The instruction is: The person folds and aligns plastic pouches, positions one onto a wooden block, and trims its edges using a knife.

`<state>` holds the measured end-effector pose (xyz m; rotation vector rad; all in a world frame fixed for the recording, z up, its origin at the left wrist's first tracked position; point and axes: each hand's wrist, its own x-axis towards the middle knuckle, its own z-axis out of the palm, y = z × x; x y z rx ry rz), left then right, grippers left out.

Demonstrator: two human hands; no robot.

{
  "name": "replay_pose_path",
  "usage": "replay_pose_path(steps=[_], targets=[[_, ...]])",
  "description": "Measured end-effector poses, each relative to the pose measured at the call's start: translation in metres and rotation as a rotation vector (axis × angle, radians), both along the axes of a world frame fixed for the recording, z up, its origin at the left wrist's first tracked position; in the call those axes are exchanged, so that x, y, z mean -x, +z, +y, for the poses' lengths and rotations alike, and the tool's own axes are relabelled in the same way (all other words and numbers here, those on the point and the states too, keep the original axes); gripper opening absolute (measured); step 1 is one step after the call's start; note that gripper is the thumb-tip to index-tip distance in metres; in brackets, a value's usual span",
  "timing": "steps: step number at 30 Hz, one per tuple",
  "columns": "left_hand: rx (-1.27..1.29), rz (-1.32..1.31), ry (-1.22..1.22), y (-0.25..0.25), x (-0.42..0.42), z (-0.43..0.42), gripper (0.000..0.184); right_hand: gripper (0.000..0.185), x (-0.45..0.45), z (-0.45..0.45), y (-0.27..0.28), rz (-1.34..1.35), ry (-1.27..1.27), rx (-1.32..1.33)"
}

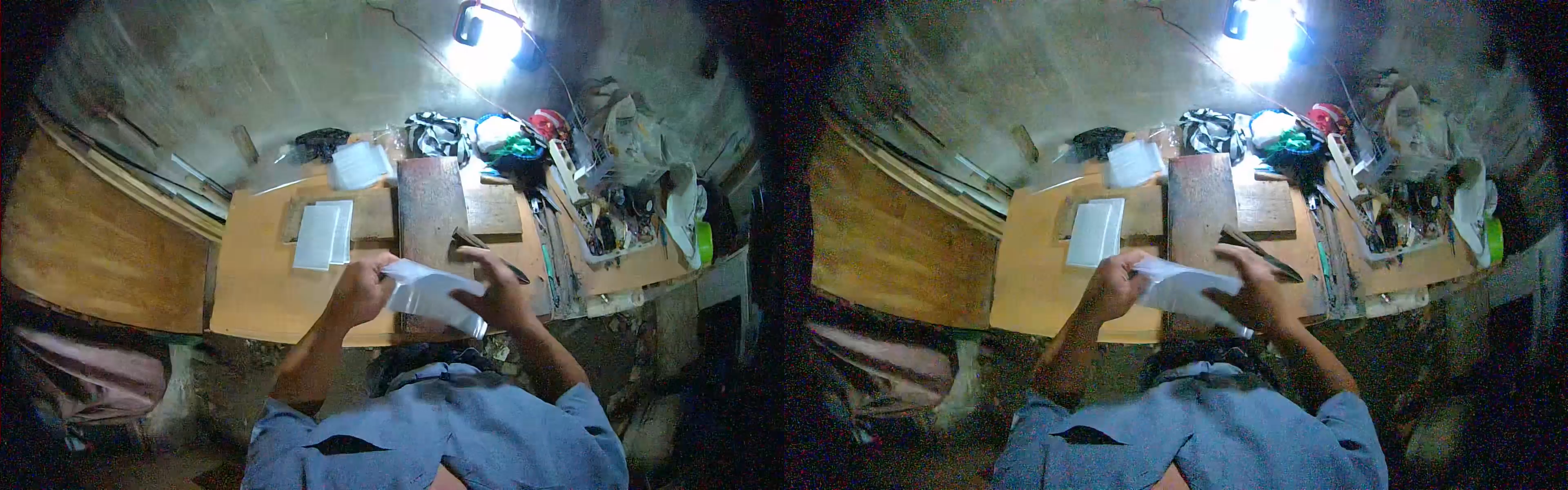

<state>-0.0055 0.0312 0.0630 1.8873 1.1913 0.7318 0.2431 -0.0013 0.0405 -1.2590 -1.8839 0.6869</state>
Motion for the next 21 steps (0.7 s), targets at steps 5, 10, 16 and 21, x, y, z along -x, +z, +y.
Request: replay_pose_path(steps=[5, 10, 16, 21], targets=[[0.042, 0.115, -0.089, 0.015, -0.017, 0.002, 0.019, 0.034, 0.04, 0.015, 0.02, 0.016, 0.119, -0.143], [0.043, 0.236, -0.125, 0.034, -0.017, -0.001, 0.019, 0.02, 0.042, 0.023, 0.026, 0.098, 0.099, -0.067], [0.119, -0.46, 0.063, 0.012, -0.01, 0.001, 0.017, 0.018, 0.037, 0.023, 0.033, 0.443, -0.049, 0.171], [0.204, -0.893, 0.105, 0.009, -0.024, -0.012, 0.019, 0.018, 0.043, 0.016, 0.049, 0.425, -0.116, 0.094]])
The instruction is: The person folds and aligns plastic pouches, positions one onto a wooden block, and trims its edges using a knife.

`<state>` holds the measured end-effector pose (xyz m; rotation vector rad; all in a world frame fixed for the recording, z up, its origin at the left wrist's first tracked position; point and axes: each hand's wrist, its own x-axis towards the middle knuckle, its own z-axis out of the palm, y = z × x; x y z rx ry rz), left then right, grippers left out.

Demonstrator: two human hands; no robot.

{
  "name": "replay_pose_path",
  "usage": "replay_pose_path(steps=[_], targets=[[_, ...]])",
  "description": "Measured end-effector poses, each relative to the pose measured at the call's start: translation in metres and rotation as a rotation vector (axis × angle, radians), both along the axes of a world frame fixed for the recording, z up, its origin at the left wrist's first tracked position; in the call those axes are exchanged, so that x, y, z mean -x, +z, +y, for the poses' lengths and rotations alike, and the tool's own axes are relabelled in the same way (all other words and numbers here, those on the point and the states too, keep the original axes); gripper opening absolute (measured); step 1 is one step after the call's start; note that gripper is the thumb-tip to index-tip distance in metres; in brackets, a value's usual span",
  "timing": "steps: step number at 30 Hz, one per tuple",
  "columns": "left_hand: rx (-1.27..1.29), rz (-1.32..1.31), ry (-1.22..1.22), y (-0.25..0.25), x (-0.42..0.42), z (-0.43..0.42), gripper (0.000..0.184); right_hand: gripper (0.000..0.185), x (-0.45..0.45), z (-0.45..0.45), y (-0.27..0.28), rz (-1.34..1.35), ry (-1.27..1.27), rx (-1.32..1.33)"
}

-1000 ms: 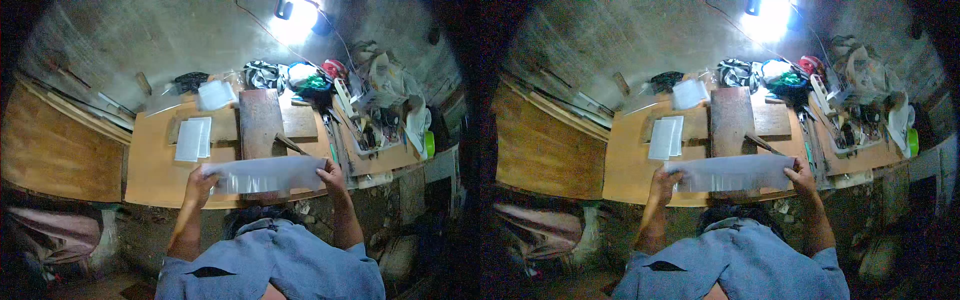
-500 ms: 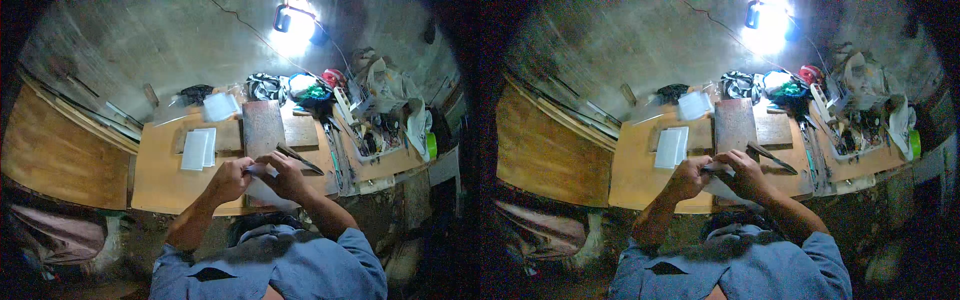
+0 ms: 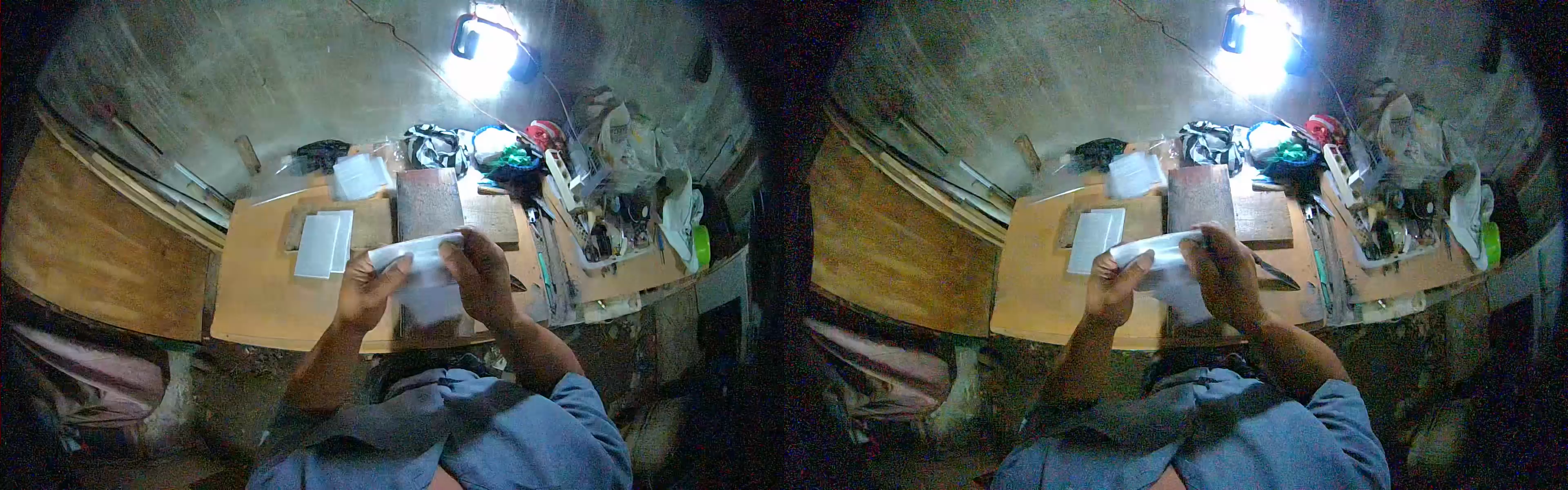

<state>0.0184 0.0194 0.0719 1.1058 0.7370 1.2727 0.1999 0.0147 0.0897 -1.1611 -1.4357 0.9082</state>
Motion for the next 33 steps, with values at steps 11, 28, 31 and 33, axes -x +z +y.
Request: replay_pose_path(steps=[11, 28, 31, 33], targets=[[0.091, 0.156, -0.092, 0.015, -0.01, -0.007, 0.023, 0.019, 0.017, -0.011, -0.001, 0.08, -0.006, -0.077], [0.018, 0.042, -0.037, 0.008, -0.009, -0.011, 0.028, 0.018, 0.016, -0.008, -0.009, 0.05, -0.093, -0.081], [0.011, -0.009, -0.025, 0.008, -0.01, -0.012, 0.029, 0.017, 0.016, -0.009, -0.012, 0.072, -0.087, -0.089], [0.065, -0.081, -0.057, 0.017, -0.011, -0.015, 0.023, 0.017, 0.015, -0.009, -0.01, 0.056, -0.089, -0.116]])
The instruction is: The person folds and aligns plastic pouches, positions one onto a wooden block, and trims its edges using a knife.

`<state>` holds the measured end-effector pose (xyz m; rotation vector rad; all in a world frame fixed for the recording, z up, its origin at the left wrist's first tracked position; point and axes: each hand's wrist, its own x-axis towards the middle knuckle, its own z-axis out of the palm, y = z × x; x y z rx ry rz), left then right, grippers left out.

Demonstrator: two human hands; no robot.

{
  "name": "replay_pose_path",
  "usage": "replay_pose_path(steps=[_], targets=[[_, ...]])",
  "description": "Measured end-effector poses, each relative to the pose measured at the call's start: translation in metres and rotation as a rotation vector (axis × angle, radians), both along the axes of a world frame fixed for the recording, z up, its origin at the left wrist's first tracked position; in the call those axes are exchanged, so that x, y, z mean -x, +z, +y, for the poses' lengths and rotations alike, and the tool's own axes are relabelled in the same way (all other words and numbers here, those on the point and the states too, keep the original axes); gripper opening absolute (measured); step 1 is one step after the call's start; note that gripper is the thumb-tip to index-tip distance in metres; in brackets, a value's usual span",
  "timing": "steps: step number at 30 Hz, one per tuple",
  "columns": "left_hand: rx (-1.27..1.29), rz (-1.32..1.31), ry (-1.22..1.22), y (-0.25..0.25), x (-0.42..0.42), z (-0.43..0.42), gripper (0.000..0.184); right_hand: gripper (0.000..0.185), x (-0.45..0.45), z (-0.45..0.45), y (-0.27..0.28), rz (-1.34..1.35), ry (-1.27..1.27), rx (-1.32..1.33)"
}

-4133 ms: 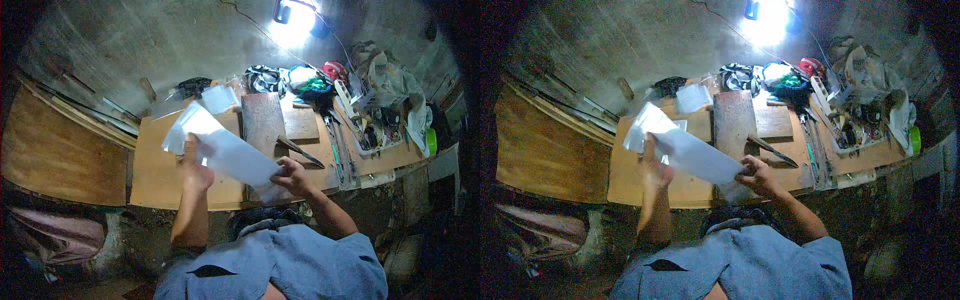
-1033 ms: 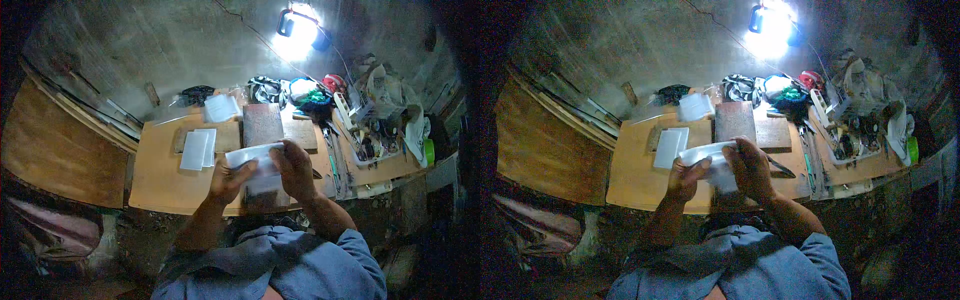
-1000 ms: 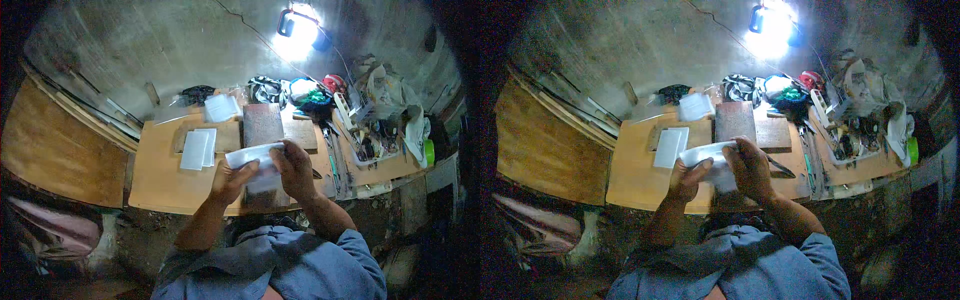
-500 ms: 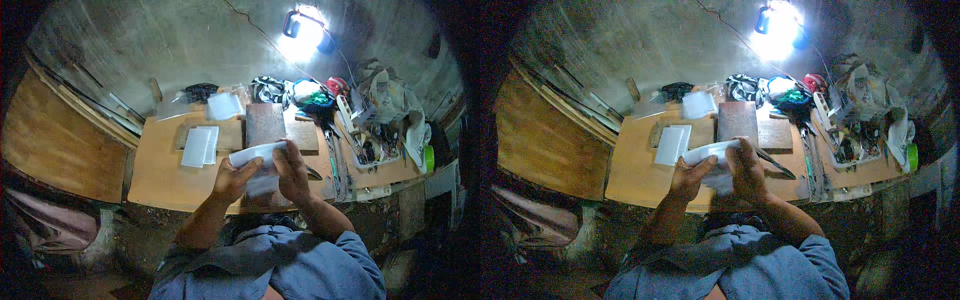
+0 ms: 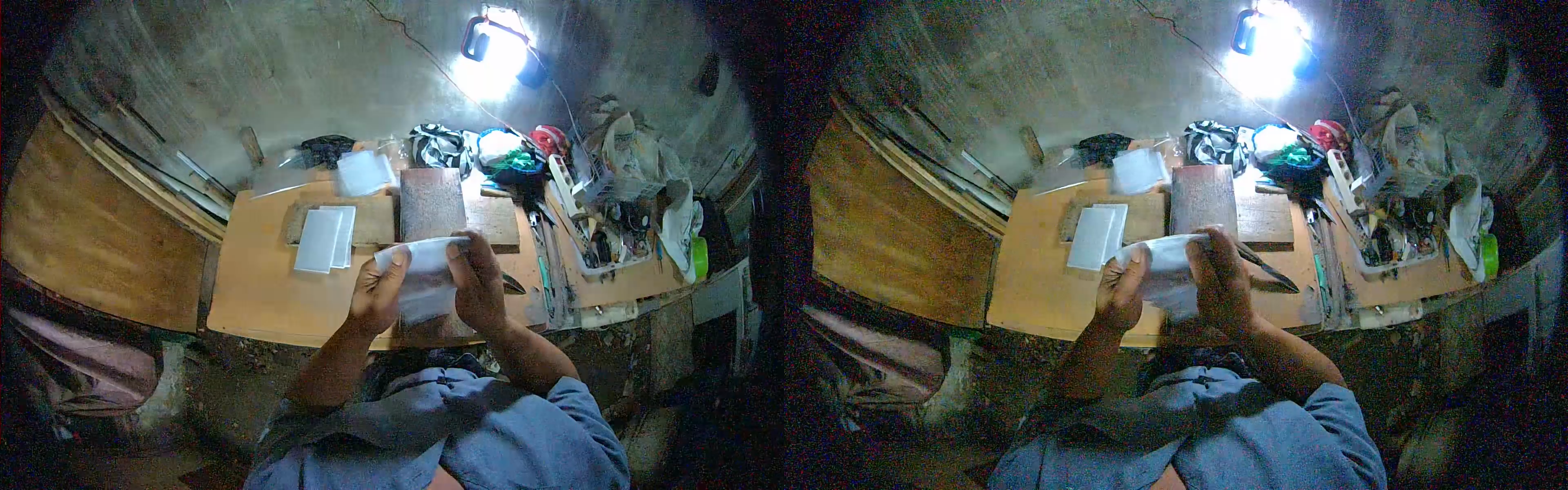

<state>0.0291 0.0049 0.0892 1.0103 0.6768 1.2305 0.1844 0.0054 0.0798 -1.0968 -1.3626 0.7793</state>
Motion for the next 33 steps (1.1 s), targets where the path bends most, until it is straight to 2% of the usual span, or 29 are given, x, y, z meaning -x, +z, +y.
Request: replay_pose_path(steps=[4, 6, 7, 8, 9, 10, 11, 12, 13, 16, 18, 20, 22, 23, 24, 28, 29, 31, 33], targets=[[0.034, 0.07, 0.033, -0.021, 0.005, 0.0, 0.027, 0.017, 0.0, -0.002, 0.011, -0.025, 0.027, 0.063], [0.02, 0.14, -0.014, -0.031, 0.005, -0.001, 0.04, 0.019, -0.001, 0.003, 0.007, -0.047, 0.02, 0.053], [0.091, 0.42, -0.001, -0.025, 0.007, -0.003, 0.051, 0.022, -0.003, 0.01, -0.001, -0.131, -0.003, -0.135], [0.096, 0.419, -0.004, -0.028, 0.006, -0.004, 0.051, 0.025, -0.005, 0.015, -0.006, -0.215, -0.027, -0.32], [0.055, 0.584, 0.0, -0.036, 0.004, -0.004, 0.042, 0.025, -0.003, 0.013, 0.01, -0.216, -0.029, -0.314], [0.013, 0.748, 0.003, -0.047, 0.001, -0.003, 0.033, 0.021, 0.001, 0.007, 0.039, -0.087, 0.062, -0.115], [0.0, 0.508, -0.007, -0.078, -0.002, -0.002, 0.031, 0.016, 0.003, 0.005, 0.06, 0.043, 0.153, 0.08], [0.002, 0.506, -0.009, -0.102, -0.002, 0.001, 0.031, 0.016, 0.004, 0.008, 0.065, 0.042, 0.151, 0.082], [-0.275, 0.589, 0.028, -0.115, -0.004, 0.003, 0.032, 0.015, 0.003, 0.011, 0.069, 0.02, 0.162, -0.003], [-0.764, 0.775, 0.161, -0.138, 0.0, 0.0, 0.035, 0.014, 0.003, 0.013, 0.09, -0.073, 0.122, -0.135], [-0.972, 0.882, 0.256, -0.145, -0.001, -0.001, 0.037, 0.019, 0.0, 0.018, 0.096, 0.0, 0.186, -0.2], [-0.947, 0.684, 0.167, -0.153, -0.004, -0.001, 0.042, 0.013, -0.004, 0.016, 0.11, -0.224, 0.162, -0.379], [-0.948, 0.686, 0.172, -0.157, -0.004, 0.0, 0.041, 0.01, 0.0, 0.01, 0.119, -0.009, 0.148, -0.309], [-0.932, 0.678, 0.164, -0.159, -0.004, 0.001, 0.039, 0.01, 0.001, 0.004, 0.122, 0.203, 0.202, -0.165], [-0.92, 0.667, 0.154, -0.162, -0.006, 0.002, 0.037, 0.01, -0.002, 0.002, 0.123, 0.2, 0.202, -0.166], [-0.794, 0.606, 0.098, -0.173, -0.006, 0.01, 0.031, 0.012, -0.006, 0.001, 0.119, 0.017, 0.099, -0.437], [-0.741, 0.575, 0.076, -0.176, -0.006, 0.012, 0.03, 0.013, -0.009, -0.007, 0.118, 0.211, 0.188, -0.274], [-0.586, 0.5, 0.023, -0.185, -0.002, 0.017, 0.027, 0.013, -0.019, -0.019, 0.112, 0.405, 0.273, -0.106], [-0.128, 0.229, -0.128, -0.204, 0.007, 0.026, 0.025, 0.02, -0.038, -0.028, 0.101, 0.386, 0.4, -0.01]])
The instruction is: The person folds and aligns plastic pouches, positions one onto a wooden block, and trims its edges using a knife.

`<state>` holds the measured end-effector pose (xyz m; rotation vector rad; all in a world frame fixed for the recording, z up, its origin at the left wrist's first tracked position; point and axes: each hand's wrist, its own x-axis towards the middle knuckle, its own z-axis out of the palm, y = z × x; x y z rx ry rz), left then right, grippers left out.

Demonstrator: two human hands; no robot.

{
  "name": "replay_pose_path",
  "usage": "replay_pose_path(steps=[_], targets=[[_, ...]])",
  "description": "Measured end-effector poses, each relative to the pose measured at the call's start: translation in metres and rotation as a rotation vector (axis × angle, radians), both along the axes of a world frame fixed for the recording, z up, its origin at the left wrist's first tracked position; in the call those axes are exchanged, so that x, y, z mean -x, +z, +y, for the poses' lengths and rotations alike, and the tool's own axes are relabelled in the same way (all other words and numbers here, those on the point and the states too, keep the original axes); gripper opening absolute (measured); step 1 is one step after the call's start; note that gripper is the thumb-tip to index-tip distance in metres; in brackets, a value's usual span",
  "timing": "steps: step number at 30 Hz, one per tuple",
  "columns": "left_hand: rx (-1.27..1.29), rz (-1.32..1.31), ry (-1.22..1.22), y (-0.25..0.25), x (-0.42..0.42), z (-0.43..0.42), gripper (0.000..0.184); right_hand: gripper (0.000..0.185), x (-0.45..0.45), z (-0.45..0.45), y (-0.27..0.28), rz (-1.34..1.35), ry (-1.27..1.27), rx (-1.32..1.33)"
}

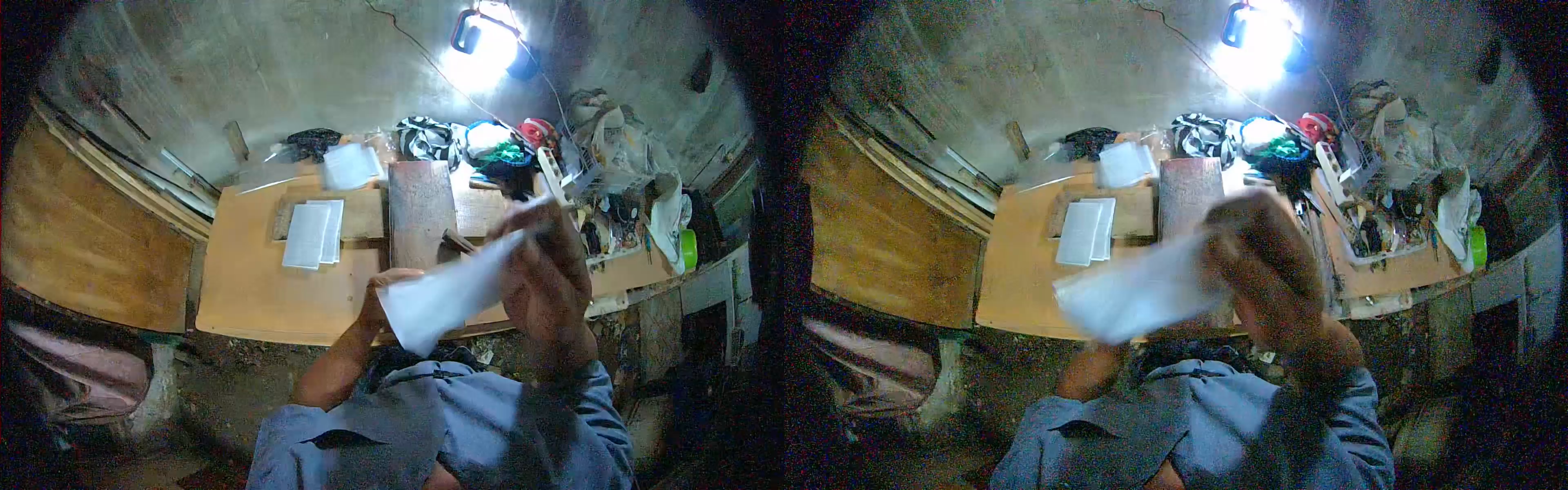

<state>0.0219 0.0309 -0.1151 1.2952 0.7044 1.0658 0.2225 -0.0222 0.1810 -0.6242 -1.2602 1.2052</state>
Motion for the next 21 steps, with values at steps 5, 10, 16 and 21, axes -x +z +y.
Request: replay_pose_path(steps=[5, 10, 16, 21], targets=[[-0.659, 0.218, 0.298, 0.071, 0.041, 0.03, 0.023, 0.016, -0.018, -0.027, -0.016, -0.007, 0.218, 0.505], [-0.777, 0.564, 0.34, 0.147, 0.046, 0.007, 0.024, 0.016, -0.02, -0.013, -0.079, -0.251, 0.244, 0.409], [-1.176, 0.6, 0.293, 0.185, 0.029, -0.014, 0.028, 0.015, 0.0, 0.006, -0.098, -0.311, -0.027, 0.143], [-1.198, 0.587, 0.225, 0.184, 0.028, -0.028, 0.027, 0.014, 0.012, 0.005, -0.096, -0.015, 0.063, 0.395]])
